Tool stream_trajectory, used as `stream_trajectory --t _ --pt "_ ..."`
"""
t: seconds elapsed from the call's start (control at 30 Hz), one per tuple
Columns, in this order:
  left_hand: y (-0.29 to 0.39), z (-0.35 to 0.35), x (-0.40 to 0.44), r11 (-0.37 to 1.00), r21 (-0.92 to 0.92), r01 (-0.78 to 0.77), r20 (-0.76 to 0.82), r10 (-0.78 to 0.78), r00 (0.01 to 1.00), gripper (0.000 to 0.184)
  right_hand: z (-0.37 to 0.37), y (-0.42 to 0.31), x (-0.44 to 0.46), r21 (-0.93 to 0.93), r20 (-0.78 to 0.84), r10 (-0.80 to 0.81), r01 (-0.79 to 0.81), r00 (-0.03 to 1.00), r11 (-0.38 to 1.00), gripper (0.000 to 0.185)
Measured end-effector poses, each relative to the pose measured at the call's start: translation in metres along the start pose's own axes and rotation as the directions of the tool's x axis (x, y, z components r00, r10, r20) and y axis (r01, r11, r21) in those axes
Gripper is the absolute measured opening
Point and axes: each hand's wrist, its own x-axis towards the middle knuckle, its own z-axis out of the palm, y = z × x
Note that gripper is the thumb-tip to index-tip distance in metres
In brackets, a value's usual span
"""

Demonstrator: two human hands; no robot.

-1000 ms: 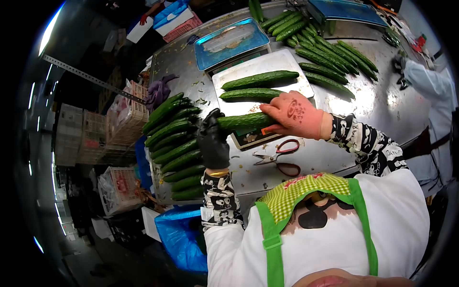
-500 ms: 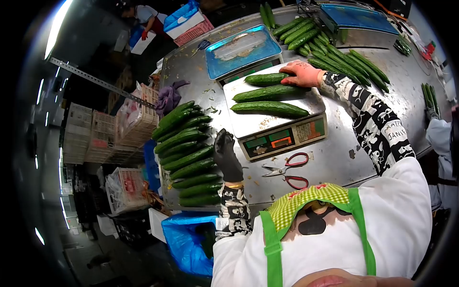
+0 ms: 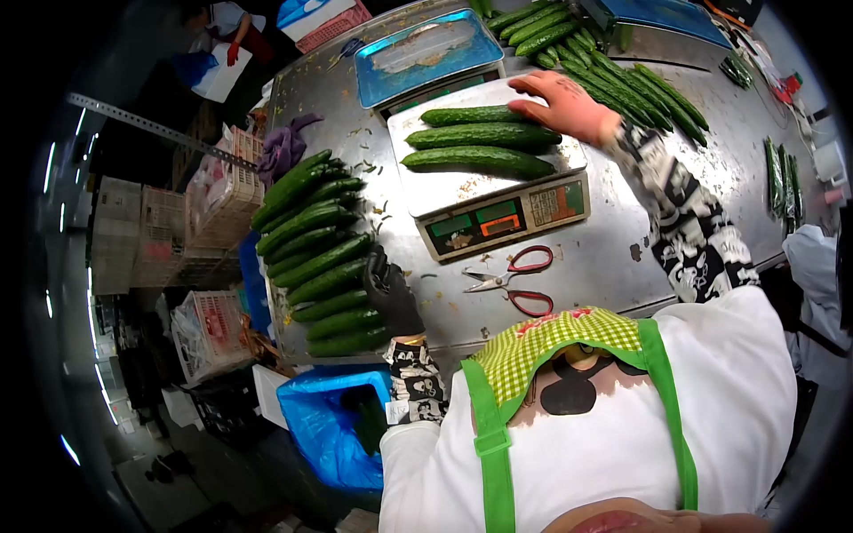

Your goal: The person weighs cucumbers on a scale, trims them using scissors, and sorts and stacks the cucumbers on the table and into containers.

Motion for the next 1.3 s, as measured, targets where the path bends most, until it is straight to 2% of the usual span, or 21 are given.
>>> stream_trajectory --t 0.03,0.17,0.23,0.3,0.33,0.43,0.5,0.53,0.57,0.63,0.67,0.7,0.73,0.83,0.9,0.93,1.03,1.1,1.17,1.27,1.3 --pt "-0.003 -0.001 -0.003 1.0 -0.027 -0.004 -0.043 0.003 0.999 0.034 -0.01 -0.025 -0.016 0.034 0.014 0.073 -0.073 0.997 0.997 0.049" --pt "0.008 0.005 -0.014 0.994 0.085 -0.066 -0.007 0.067 0.998 0.03 0.021 -0.064 -0.073 -0.353 0.013 0.034 -0.027 0.999 0.935 0.046" --pt "0.006 0.012 -0.015 0.958 0.118 -0.263 0.095 0.253 0.963 0.015 0.047 -0.063 -0.085 -0.475 0.03 0.06 -0.039 0.998 0.879 0.044" --pt "0.013 0.022 -0.027 0.995 0.046 -0.092 0.097 0.087 0.991 0.01 0.061 -0.061 -0.085 -0.503 -0.031 0.055 -0.063 0.998 0.862 0.043" --pt "-0.006 0.025 -0.03 0.983 0.018 -0.185 0.053 0.184 0.982 0.007 0.064 -0.06 -0.086 -0.518 -0.066 0.054 -0.08 0.996 0.852 0.043" --pt "0.015 0.031 -0.042 0.986 -0.149 0.08 0.171 -0.054 0.984 0.015 0.069 -0.063 -0.082 -0.516 0.151 0.227 -0.119 0.962 0.848 0.05" --pt "0.021 0.035 -0.046 0.969 -0.22 0.116 0.233 -0.063 0.97 0.027 0.06 -0.096 -0.092 -0.244 0.255 0.309 -0.248 0.916 0.937 0.052" --pt "0.022 0.037 -0.047 0.96 -0.263 0.092 0.254 -0.023 0.967 0.035 0.061 -0.108 -0.102 -0.009 0.289 0.335 -0.347 0.897 0.938 0.052" --pt "0.023 0.037 -0.048 0.902 -0.394 0.175 0.298 -0.054 0.953 0.041 0.064 -0.118 -0.113 0.223 0.332 0.351 -0.434 0.876 0.873 0.051" --pt "0.03 0.037 -0.051 0.715 -0.611 0.339 0.4 -0.09 0.912 0.055 0.081 -0.136 -0.137 0.424 0.317 0.037 -0.176 0.948 0.889 0.05" --pt "0.016 0.028 -0.05 0.692 -0.591 0.414 0.412 -0.183 0.893 0.067 0.085 -0.146 -0.145 0.428 0.382 -0.092 -0.087 0.92 0.9 0.049" --pt "0.052 0.039 -0.063 0.687 -0.63 0.362 0.356 -0.159 0.921 0.066 0.09 -0.154 -0.151 0.44 0.441 -0.216 0.0 0.871 0.898 0.048" --pt "0.052 0.031 -0.064 0.73 -0.569 0.378 0.321 -0.226 0.92 0.063 0.096 -0.156 -0.155 0.407 0.444 -0.324 0.134 0.835 0.904 0.044" --pt "0.006 0.01 -0.065 0.855 -0.409 0.319 0.139 -0.287 0.948 0.051 0.089 -0.155 -0.153 0.246 0.57 -0.377 0.286 0.73 0.926 0.044" --pt "-0.015 -0.002 -0.068 0.947 -0.213 0.241 0.013 -0.244 0.97 0.048 0.09 -0.137 -0.151 0.335 0.503 -0.384 0.235 0.774 0.913 0.048" --pt "-0.017 -0.006 -0.065 0.872 -0.32 0.37 -0.054 -0.407 0.912 0.043 0.08 -0.132 -0.145 0.333 0.505 -0.346 0.192 0.791 0.923 0.05" --pt "-0.037 -0.022 -0.068 0.739 -0.478 0.475 -0.068 -0.57 0.819 0.041 0.049 -0.106 -0.115 0.329 0.395 -0.218 0.084 0.892 0.941 0.061" --pt "-0.047 -0.026 -0.068 0.748 -0.434 0.501 -0.073 -0.584 0.808 0.04 0.037 -0.072 -0.086 0.104 0.212 -0.199 0.18 0.957 0.978 0.072" --pt "-0.053 -0.026 -0.067 0.745 -0.403 0.531 -0.066 -0.603 0.795 0.04 0.028 -0.052 -0.051 0.102 0.154 -0.05 0.035 0.987 0.994 0.086" --pt "-0.058 -0.028 -0.075 0.895 -0.231 0.381 -0.022 -0.396 0.918 0.035 0.024 -0.032 -0.009 -0.157 0.144 0.037 -0.014 0.989 0.988 0.109" --pt "-0.059 -0.033 -0.076 0.984 0.101 0.143 0.028 -0.147 0.989 0.033 0.022 -0.029 0.003 -0.155 0.155 0.01 0.014 0.988 0.988 0.109"
